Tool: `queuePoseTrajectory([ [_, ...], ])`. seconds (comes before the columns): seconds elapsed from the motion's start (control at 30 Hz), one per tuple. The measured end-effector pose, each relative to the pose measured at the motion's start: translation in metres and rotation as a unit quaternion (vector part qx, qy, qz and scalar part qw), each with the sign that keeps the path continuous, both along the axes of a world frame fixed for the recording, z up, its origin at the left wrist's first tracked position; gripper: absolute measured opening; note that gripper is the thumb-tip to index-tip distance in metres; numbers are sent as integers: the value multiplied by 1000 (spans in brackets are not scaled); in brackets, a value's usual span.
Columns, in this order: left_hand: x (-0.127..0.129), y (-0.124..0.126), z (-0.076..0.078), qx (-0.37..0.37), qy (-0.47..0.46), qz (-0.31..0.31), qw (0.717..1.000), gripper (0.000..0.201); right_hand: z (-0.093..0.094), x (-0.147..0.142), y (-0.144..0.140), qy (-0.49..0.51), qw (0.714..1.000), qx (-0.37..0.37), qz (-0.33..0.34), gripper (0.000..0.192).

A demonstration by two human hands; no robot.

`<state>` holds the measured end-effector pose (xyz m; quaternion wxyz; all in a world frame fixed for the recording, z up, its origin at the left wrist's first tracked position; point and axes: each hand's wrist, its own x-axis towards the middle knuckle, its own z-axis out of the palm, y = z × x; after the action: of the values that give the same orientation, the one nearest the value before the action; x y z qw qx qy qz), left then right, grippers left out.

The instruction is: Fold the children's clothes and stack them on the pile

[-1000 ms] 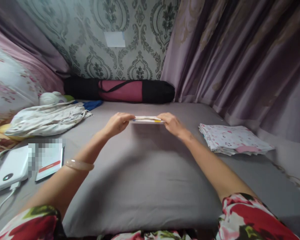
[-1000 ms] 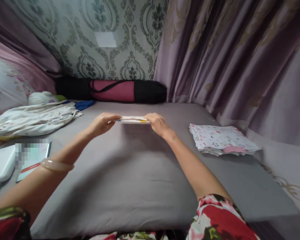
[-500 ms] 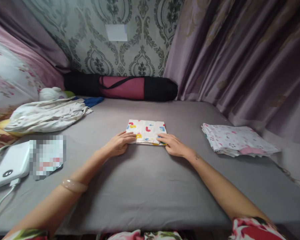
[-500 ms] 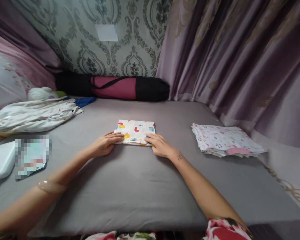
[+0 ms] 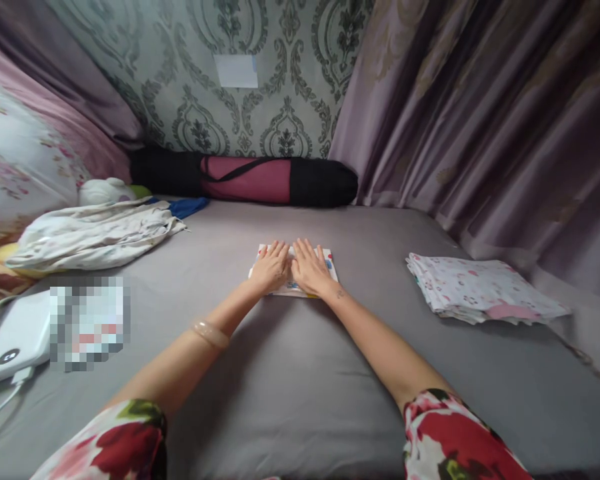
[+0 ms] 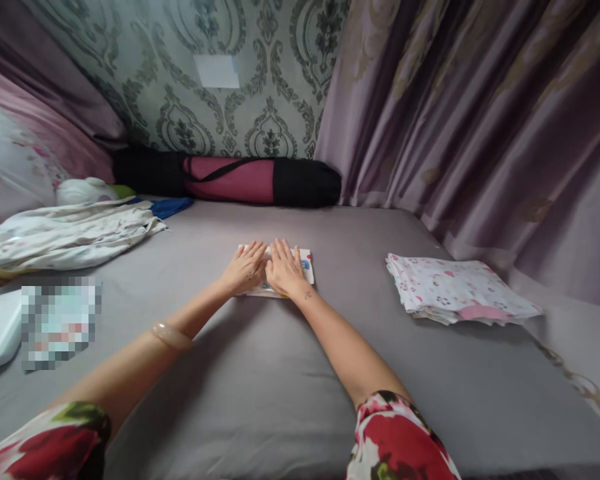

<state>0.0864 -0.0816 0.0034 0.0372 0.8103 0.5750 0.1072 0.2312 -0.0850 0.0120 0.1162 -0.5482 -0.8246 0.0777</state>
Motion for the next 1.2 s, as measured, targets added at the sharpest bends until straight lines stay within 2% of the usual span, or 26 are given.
queuePoseTrajectory([
  [0.17, -1, 6, -15, -37, 35, 14, 999, 58, -18, -3, 5, -15, 999, -31, -5, 58],
  [0.3, -1, 8, -18, -63, 45, 20, 997, 57, -25, -3, 7, -18, 998, -53, -7, 59],
  [0.53, -3, 15, -10, -51, 42, -7, 998, 50, -9, 0, 12, -9, 995, -98, -8, 59],
  [0.6, -3, 18, -9, -31, 37, -9, 999, 50, -5, 2, 14, -4, 996, -84, -18, 58],
  [0.7, -1, 20, -12, -12, 29, -16, 999, 52, -8, 5, 14, -6, 999, -42, -27, 57],
  [0.9, 0, 22, -22, -59, 10, -14, 998, 55, -24, 5, 13, -11, 999, -46, -25, 57],
  [1.1, -4, 22, -14, -77, 12, -20, 997, 54, -17, 12, 19, 2, 996, -85, -23, 58],
  [1.2, -13, 19, -14, -50, 30, 9, 998, 55, -16, 23, 20, -4, 996, -54, -72, 60],
])
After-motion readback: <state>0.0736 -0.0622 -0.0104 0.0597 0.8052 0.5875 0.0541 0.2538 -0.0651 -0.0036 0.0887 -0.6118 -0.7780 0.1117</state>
